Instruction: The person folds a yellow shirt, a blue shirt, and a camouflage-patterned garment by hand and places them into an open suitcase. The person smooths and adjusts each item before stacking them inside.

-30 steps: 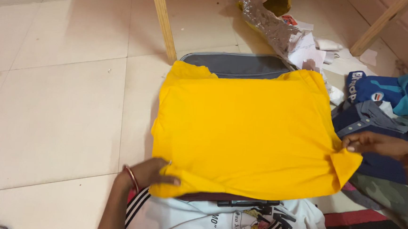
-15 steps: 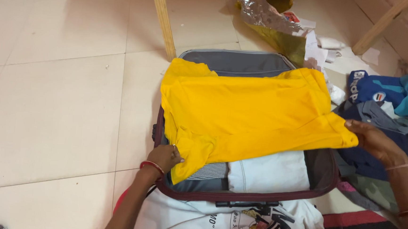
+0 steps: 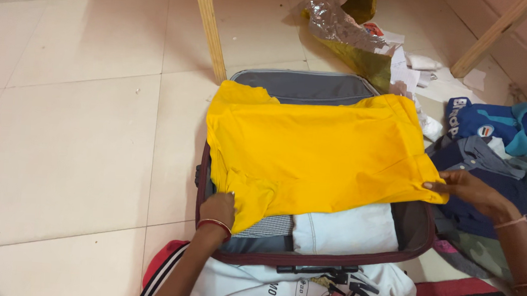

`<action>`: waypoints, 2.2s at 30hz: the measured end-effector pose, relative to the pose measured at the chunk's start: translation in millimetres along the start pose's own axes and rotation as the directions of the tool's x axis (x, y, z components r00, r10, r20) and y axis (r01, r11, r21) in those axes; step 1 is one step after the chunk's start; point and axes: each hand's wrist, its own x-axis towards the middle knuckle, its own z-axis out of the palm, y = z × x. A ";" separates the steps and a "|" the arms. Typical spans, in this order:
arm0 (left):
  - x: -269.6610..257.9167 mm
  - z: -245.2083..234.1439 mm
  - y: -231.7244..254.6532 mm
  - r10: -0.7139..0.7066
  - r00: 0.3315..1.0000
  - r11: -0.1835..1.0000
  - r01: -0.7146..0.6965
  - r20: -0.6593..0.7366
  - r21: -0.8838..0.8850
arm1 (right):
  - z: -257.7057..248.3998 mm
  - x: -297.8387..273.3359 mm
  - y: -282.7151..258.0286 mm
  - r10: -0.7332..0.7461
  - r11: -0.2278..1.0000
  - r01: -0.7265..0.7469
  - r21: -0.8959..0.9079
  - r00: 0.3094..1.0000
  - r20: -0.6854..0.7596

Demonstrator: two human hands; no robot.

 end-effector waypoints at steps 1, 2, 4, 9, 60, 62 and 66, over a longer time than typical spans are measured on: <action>0.5 -7.9 -1.5 0.018 0.999 0.994 -0.022 -0.031 -0.108 | -1.5 -0.6 1.8 -0.062 0.997 0.061 0.037 0.998 0.023; 5.7 -16.3 -0.9 0.033 0.997 0.976 -0.046 -0.065 -0.213 | -5.3 -1.5 2.9 -0.123 0.990 0.120 0.075 0.991 0.044; 25.8 -36.3 -2.4 0.169 0.967 0.756 -0.250 -0.189 -0.604 | -12.4 4.9 -0.8 -0.169 0.953 0.167 0.253 0.985 -0.012; 68.5 -42.7 -9.6 0.113 0.983 0.588 0.050 0.143 -0.807 | -8.9 17.9 10.9 -0.168 0.791 0.211 0.575 0.977 -0.127; -47.5 -117.3 -70.8 -0.053 0.954 0.860 0.194 0.296 -0.472 | -1.1 -29.9 59.9 0.010 0.993 -0.023 0.115 0.994 0.110; -56.0 -116.0 -80.0 -0.026 0.942 0.721 0.250 0.335 -0.646 | -7.8 -37.9 64.6 -0.005 0.987 -0.006 0.163 0.997 0.071; -64.3 -108.9 -90.4 -0.095 0.946 0.862 0.233 0.310 -0.449 | -14.8 -48.3 68.6 -0.030 0.979 0.079 -0.187 0.967 0.253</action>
